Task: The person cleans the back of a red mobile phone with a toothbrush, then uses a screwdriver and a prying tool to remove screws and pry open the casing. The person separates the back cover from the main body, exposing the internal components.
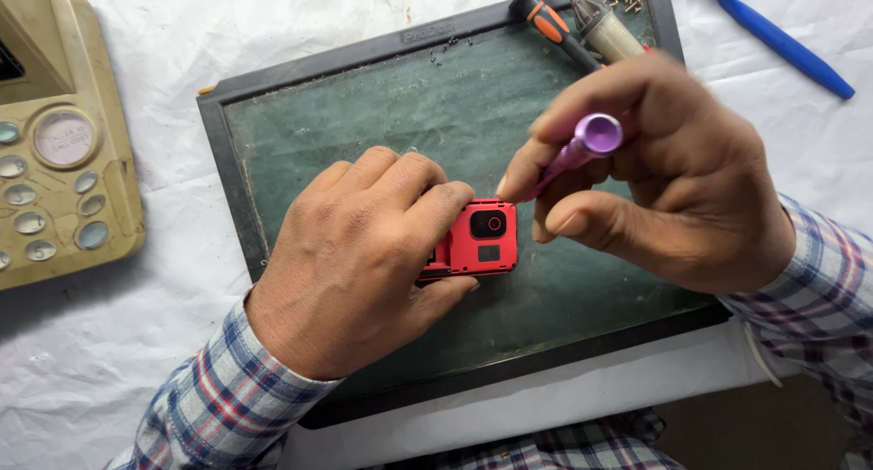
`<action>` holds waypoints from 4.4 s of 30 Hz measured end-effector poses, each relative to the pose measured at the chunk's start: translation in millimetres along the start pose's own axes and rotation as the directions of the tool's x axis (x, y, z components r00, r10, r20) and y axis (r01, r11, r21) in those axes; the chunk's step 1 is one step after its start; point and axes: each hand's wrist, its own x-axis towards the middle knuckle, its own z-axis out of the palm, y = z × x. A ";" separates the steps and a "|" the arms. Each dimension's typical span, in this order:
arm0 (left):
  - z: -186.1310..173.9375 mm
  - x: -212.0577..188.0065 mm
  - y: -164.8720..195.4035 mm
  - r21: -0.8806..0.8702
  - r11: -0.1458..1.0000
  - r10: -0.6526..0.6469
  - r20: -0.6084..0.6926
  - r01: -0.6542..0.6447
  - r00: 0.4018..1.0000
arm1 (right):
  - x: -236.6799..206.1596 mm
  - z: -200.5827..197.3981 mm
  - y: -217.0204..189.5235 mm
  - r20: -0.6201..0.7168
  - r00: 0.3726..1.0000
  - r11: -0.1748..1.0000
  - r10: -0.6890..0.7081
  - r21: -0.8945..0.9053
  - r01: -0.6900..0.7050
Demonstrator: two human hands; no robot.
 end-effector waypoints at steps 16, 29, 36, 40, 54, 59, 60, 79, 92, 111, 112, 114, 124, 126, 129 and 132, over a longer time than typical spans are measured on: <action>0.1 -0.1 -0.6 -0.008 1.000 0.002 0.001 -0.002 1.000 | 1.7 0.6 1.0 -0.032 0.999 0.999 -0.030 0.011 0.031; -0.1 0.1 -0.7 -0.008 1.000 0.002 0.010 -0.002 1.000 | 1.0 1.8 1.2 -0.074 0.997 1.000 0.018 0.015 -0.017; -0.4 0.1 -0.5 -0.009 1.000 -0.002 0.015 0.002 1.000 | -4.5 -3.4 -4.9 -0.102 0.995 0.999 0.014 -0.039 -0.018; -1.4 1.2 0.8 0.028 1.000 0.015 -0.059 -0.013 0.998 | -2.2 -4.1 -2.6 -0.324 0.939 0.993 -0.114 -0.007 0.118; 3.4 4.6 -7.4 0.427 0.903 0.176 -0.290 -0.037 0.941 | -3.5 -8.7 8.0 -0.330 0.936 0.984 -0.120 -0.163 0.068; 6.9 3.6 -8.5 0.422 0.906 0.161 -0.282 -0.029 0.946 | -1.9 -9.0 6.5 -0.334 0.935 0.981 -0.120 -0.184 0.060; 6.9 3.7 -8.5 0.416 0.909 0.157 -0.278 -0.028 0.948 | -1.6 -9.4 6.6 -0.327 0.937 0.979 -0.126 -0.195 0.063; -0.8 2.2 -1.6 0.275 0.956 0.195 -0.351 -0.098 0.916 | -4.3 -15.6 14.3 -0.248 0.954 0.964 -0.169 -0.245 0.107; 3.4 -7.9 -11.3 0.223 0.968 0.004 -0.468 0.113 0.884 | -2.9 -11.4 8.7 -0.257 0.952 0.954 -0.166 -0.285 0.089; -5.0 -1.4 5.8 0.123 0.991 0.069 -0.122 -0.054 0.990 | -0.1 -13.3 9.8 -0.248 0.956 0.954 -0.156 -0.289 0.080; -4.3 -1.8 5.3 0.129 0.991 0.061 -0.106 -0.047 0.993 | -0.4 -13.0 9.9 -0.251 0.956 0.957 -0.152 -0.279 0.079; -2.1 -2.6 5.3 0.137 0.990 0.042 -0.074 -0.032 0.996 | -0.1 -12.8 10.1 -0.249 0.957 0.958 -0.150 -0.274 0.079; 8.4 -0.8 2.7 0.200 0.979 -0.023 -0.072 0.037 0.997 | -1.0 -9.7 7.3 -0.259 0.954 0.962 -0.149 -0.262 0.079; 8.0 -1.3 2.2 0.172 0.983 -0.045 -0.083 0.059 0.996 | -1.7 -11.6 8.9 -0.270 0.953 0.960 -0.134 -0.272 0.058; 5.2 -1.1 2.0 0.140 0.986 -0.068 -0.135 0.087 0.989 | -3.5 -15.0 12.0 -0.282 0.952 0.946 -0.121 -0.324 0.024; 1.8 -0.9 1.6 0.071 0.992 -0.087 -0.249 0.108 0.965 | -6.2 -17.8 11.6 -0.217 0.958 0.906 -0.188 -0.416 0.084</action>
